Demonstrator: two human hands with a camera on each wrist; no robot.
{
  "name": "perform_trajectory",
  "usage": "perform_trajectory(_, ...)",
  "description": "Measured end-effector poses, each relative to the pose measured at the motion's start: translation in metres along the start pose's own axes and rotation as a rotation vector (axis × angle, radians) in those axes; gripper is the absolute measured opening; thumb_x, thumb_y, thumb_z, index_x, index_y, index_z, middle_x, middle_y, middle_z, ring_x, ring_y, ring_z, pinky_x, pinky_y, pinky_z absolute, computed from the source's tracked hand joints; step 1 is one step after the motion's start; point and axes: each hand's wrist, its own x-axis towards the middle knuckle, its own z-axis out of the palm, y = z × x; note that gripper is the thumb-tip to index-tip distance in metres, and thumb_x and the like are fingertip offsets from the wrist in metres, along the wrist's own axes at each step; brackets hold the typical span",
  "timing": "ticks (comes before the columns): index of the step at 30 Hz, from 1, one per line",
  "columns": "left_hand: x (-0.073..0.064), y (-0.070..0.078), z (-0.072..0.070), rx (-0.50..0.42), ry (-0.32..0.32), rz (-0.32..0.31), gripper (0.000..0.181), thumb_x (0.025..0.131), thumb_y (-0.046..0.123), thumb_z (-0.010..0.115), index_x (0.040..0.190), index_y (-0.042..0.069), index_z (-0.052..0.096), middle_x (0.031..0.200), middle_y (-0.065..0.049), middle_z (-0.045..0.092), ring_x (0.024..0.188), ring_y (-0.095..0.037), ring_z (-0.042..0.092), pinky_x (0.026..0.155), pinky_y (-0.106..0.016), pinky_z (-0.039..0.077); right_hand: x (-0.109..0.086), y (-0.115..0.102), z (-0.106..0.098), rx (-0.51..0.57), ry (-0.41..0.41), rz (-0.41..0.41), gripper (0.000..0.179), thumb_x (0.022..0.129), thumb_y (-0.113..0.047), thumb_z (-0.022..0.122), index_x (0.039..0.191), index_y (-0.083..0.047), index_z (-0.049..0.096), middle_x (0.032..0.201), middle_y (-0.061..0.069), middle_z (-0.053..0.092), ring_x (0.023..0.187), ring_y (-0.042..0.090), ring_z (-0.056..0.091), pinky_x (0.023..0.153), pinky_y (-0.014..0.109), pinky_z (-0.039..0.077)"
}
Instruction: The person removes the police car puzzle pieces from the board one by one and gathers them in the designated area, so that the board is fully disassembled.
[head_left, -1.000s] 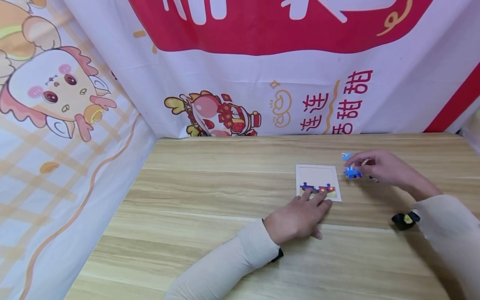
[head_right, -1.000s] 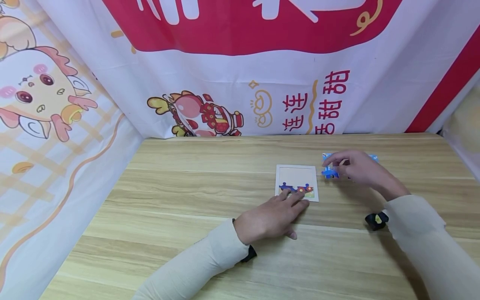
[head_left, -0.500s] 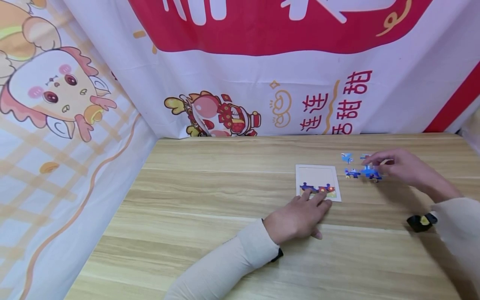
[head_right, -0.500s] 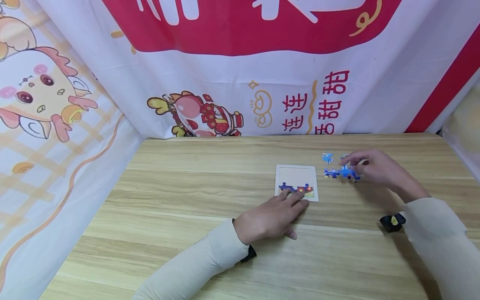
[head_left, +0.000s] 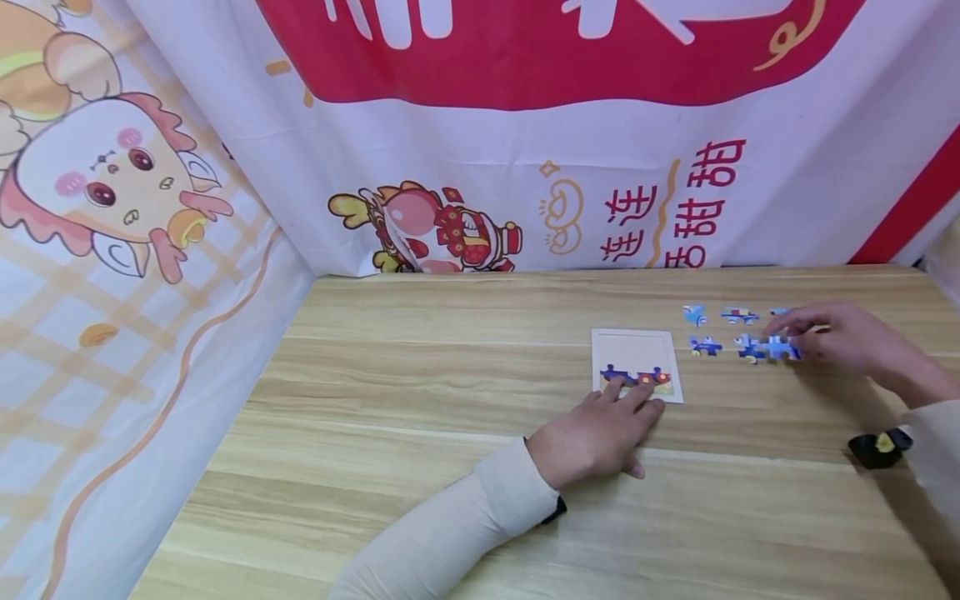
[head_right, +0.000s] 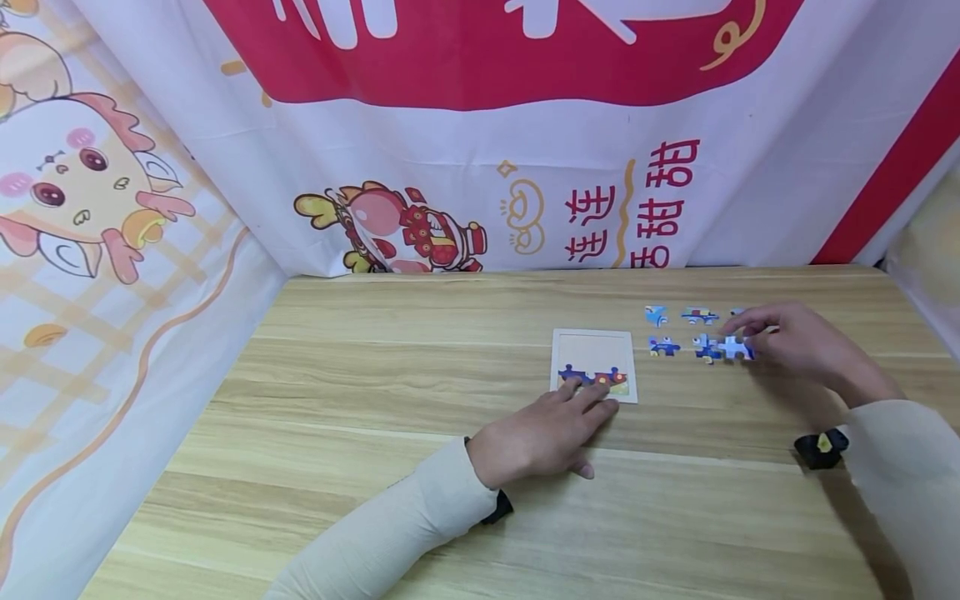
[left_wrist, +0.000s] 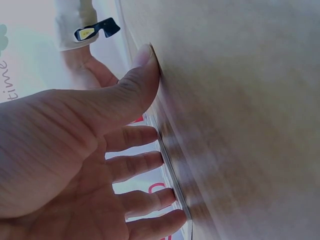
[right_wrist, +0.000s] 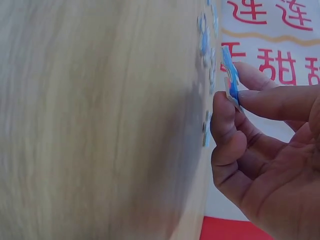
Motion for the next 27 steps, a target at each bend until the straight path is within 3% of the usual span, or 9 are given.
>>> perform_trajectory(3, 0.0, 0.0, 0.0, 0.004, -0.004, -0.002, 0.088, 0.092, 0.053, 0.072, 0.166, 0.028, 0.031, 0.176, 0.009, 0.017, 0.163, -0.026, 0.019, 0.127, -0.041, 0.034, 0.001, 0.006, -0.002, 0.027, -0.017, 0.024, 0.033, 0.102, 0.003, 0.049, 0.127, 0.005, 0.069, 0.115, 0.026, 0.063, 0.095, 0.029, 0.055, 0.067, 0.026, 0.052)
perform_trajectory(13, 0.0, 0.001, -0.001, 0.02, -0.011, -0.004, 0.089, 0.092, 0.053, 0.071, 0.167, 0.028, 0.029, 0.176, 0.008, 0.017, 0.163, -0.026, 0.019, 0.127, -0.04, 0.033, 0.003, 0.021, -0.003, 0.029, -0.033, 0.061, 0.035, 0.103, 0.006, 0.045, 0.13, 0.008, 0.067, 0.109, 0.022, 0.062, 0.088, 0.026, 0.054, 0.064, 0.028, 0.049)
perform_trajectory(27, 0.0, 0.001, 0.0, 0.031, -0.002, -0.005, 0.089, 0.092, 0.054, 0.071, 0.166, 0.028, 0.03, 0.176, 0.009, 0.017, 0.163, -0.026, 0.019, 0.126, -0.04, 0.034, 0.008, 0.022, -0.003, -0.027, -0.004, 0.046, 0.034, 0.102, 0.006, 0.044, 0.125, 0.01, 0.068, 0.11, 0.03, 0.064, 0.084, 0.028, 0.054, 0.062, 0.028, 0.048)
